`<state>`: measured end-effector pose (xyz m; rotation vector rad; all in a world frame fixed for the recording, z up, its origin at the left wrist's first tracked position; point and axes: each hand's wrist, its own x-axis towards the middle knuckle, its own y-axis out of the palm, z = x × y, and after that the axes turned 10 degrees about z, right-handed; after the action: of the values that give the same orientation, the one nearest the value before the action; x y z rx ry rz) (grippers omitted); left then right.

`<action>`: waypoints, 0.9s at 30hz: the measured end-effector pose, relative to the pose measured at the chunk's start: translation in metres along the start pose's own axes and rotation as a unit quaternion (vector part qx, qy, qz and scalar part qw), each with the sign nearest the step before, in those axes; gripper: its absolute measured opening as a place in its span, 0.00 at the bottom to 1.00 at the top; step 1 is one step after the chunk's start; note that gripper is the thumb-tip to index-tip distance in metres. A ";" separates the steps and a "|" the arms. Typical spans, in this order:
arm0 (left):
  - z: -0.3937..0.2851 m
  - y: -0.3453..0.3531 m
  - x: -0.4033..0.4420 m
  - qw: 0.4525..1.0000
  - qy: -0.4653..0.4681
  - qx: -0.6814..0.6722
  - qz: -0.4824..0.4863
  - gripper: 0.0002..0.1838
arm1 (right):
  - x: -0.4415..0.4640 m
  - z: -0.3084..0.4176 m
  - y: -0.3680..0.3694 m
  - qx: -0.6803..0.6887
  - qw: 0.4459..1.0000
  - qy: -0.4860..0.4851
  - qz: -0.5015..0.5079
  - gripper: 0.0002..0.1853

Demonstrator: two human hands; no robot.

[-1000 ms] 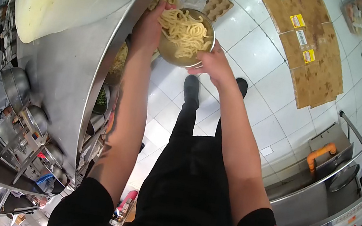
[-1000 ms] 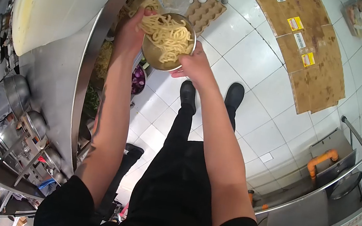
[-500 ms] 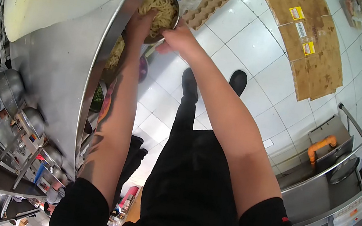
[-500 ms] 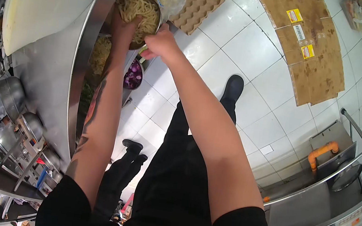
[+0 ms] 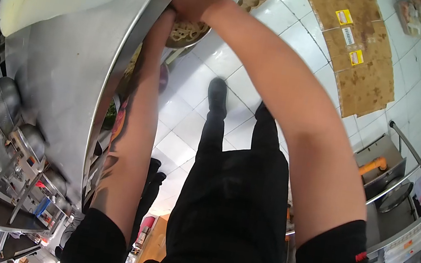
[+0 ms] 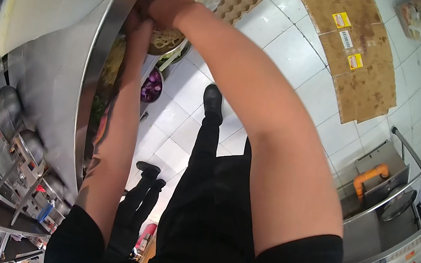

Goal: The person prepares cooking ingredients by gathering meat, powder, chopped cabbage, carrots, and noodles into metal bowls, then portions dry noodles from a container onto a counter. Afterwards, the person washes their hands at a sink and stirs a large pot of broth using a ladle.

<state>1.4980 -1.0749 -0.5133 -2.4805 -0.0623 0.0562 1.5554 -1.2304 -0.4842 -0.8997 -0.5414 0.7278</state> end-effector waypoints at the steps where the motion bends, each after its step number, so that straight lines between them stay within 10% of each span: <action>1: -0.015 -0.003 -0.002 1.000 -0.025 -0.017 0.005 0.26 | 0.006 -0.002 -0.007 -0.002 1.000 0.003 0.005 0.25; 21: 0.002 0.007 -0.014 1.000 0.004 0.012 0.005 0.22 | 0.020 -0.025 -0.019 0.078 0.975 -0.092 -0.185 0.24; 27: 0.021 -0.017 -0.011 0.996 -0.023 0.076 0.039 0.22 | -0.002 -0.010 -0.048 -0.040 0.992 -0.053 0.104 0.21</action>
<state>1.4855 -1.0488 -0.5192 -2.3296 0.0183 0.1467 1.5765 -1.2571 -0.4488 -1.0051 -0.5788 0.9526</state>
